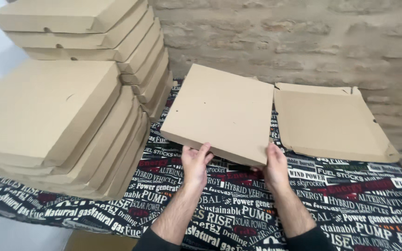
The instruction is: The person assembles flat cardboard pizza boxes by folding the side flaps and locking the tabs. They repeat this process for several boxes, stacking the completed ones on the left side of the table.
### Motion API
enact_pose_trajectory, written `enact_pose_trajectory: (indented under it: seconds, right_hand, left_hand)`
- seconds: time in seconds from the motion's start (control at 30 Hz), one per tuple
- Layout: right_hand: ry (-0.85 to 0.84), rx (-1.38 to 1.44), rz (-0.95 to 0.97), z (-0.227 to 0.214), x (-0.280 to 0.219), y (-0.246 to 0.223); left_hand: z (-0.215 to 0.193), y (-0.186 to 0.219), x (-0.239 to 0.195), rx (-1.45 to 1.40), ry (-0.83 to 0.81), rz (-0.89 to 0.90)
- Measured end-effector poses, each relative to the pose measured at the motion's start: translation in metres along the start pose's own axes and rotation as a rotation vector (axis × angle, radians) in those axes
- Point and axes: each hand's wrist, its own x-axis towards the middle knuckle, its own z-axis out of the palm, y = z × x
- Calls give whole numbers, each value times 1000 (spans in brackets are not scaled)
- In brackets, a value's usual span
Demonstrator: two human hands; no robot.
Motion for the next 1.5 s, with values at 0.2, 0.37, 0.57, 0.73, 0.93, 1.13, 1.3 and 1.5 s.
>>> enact_pose_trajectory:
  seconds: [0.2,0.37,0.57,0.73,0.93,1.13,1.3,1.5]
  right_hand:
    - [26,111,-11,-58,61,58]
    - [-105,-173,-97,-36,23,17]
    - [-161,-274,-160,-41,29,29]
    - [-165,-276,-180,-43,35,37]
    - [-181,-321,-189,-52,45,52]
    - [-130,-355,-193,-53,48,60]
    - [-165,-305,-195,-58,54,65]
    - [-154,-413,-225,-47,41,50]
  left_hand:
    - [-4,94,-57,-67,-83,183]
    - [-65,209,-101,-67,-111,306]
    - [-144,358,-123,-108,281,402]
    - [-229,422,-87,-152,527,449]
    - [-299,455,-30,-216,591,587]
    - [-293,462,-21,91,582,382]
    - [-297,470,-35,984,964,521]
    - [-231,429,-82,950,813,981]
